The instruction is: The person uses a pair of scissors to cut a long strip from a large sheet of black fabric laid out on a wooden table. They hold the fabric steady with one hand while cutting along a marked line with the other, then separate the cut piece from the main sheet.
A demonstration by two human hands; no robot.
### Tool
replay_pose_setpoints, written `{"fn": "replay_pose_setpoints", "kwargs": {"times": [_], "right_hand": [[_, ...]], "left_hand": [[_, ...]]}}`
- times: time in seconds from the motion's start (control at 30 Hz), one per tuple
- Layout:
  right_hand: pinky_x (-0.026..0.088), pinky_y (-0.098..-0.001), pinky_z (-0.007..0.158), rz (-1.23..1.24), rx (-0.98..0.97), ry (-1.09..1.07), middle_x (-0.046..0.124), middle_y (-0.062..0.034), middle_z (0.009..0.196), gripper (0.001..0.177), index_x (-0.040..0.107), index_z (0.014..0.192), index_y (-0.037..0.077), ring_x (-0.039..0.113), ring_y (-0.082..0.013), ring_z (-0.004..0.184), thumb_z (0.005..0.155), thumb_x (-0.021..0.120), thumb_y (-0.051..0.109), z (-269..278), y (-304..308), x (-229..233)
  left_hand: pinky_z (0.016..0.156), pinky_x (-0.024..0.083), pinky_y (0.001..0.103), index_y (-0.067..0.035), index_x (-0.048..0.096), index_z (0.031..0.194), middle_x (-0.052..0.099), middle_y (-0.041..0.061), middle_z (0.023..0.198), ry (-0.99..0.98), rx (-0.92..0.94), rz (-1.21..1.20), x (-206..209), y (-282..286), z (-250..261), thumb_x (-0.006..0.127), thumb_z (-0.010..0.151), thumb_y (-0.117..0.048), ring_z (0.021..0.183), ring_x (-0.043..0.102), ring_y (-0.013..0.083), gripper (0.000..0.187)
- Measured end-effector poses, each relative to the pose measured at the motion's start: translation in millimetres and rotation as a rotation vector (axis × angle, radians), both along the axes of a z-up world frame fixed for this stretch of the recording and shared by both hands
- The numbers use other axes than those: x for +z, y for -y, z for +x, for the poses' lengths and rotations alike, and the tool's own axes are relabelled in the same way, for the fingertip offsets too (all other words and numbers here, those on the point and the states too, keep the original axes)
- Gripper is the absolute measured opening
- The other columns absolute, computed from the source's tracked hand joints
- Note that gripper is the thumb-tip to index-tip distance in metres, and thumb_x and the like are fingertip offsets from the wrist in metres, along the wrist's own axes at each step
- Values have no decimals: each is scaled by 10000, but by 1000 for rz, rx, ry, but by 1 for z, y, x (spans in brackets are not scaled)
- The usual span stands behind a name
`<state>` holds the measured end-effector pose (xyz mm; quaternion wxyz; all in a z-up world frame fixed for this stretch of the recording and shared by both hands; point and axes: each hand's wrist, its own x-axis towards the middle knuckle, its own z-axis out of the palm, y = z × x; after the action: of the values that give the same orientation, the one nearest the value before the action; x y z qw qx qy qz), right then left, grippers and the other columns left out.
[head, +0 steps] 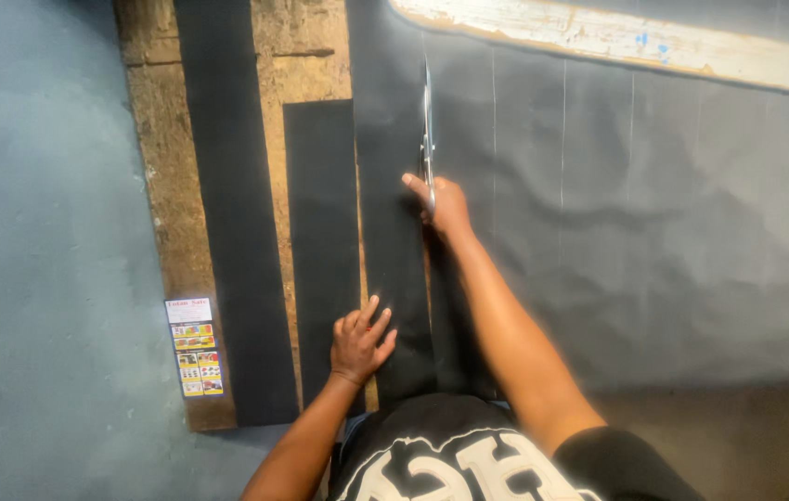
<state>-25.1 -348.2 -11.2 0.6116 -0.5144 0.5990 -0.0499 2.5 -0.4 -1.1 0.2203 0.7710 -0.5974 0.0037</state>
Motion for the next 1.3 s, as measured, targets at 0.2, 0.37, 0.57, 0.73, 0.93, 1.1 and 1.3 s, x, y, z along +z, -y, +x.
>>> {"fn": "replay_pose_setpoints", "kwargs": {"times": [0.2, 0.37, 0.57, 0.73, 0.93, 1.1, 1.3], "right_hand": [[605, -296, 424, -3, -27, 22, 609, -116, 573, 547, 667, 818, 13, 685, -204, 473, 854, 922, 495, 11, 11, 1], [601, -297, 406, -20, -27, 26, 602, -108, 546, 572, 667, 810, 19, 674, -202, 450, 851, 931, 525, 18, 23, 5], [588, -282, 406, -22, -34, 46, 582, -82, 534, 555, 659, 800, 37, 665, -177, 444, 842, 941, 513, 29, 37, 19], [584, -292, 402, -23, -25, 50, 576, -110, 503, 567, 648, 787, 23, 655, -191, 424, 850, 937, 506, 33, 45, 8], [576, -297, 408, -46, 28, 1, 596, -124, 493, 565, 661, 772, 46, 672, -207, 417, 854, 925, 539, 39, 58, 11], [567, -298, 394, -53, 28, 12, 592, -133, 472, 578, 647, 736, 53, 667, -216, 395, 852, 922, 547, 46, 73, 15], [570, -296, 398, -52, 4, 33, 586, -138, 473, 552, 664, 756, 46, 661, -219, 391, 852, 927, 521, 54, 79, 12]], "left_hand": [[818, 495, 407, -297, 751, 1282, 670, 49, 1495, 8, -3, 24, -8, 0, 1, 754, 879, -486, 1050, 639, 248, 445], [817, 489, 413, -294, 738, 1300, 670, 56, 1496, 14, -3, 32, -9, 0, 1, 728, 903, -486, 1048, 637, 250, 441], [802, 492, 410, -295, 744, 1285, 665, 53, 1503, 14, -7, 48, -11, -1, 2, 740, 886, -489, 1047, 640, 247, 443], [805, 493, 405, -302, 745, 1284, 659, 43, 1509, 21, 1, 42, -10, 0, 0, 717, 903, -502, 1044, 639, 246, 432], [778, 487, 406, -294, 743, 1289, 665, 60, 1503, 16, -8, 15, -13, 0, 1, 733, 881, -479, 1029, 639, 255, 449], [795, 482, 403, -300, 743, 1288, 663, 48, 1514, 24, -3, 16, -14, 1, 1, 725, 895, -485, 1050, 638, 245, 435], [782, 486, 401, -299, 739, 1292, 669, 47, 1497, 23, -4, 12, -14, 2, 2, 722, 893, -487, 1027, 636, 245, 441]]}}
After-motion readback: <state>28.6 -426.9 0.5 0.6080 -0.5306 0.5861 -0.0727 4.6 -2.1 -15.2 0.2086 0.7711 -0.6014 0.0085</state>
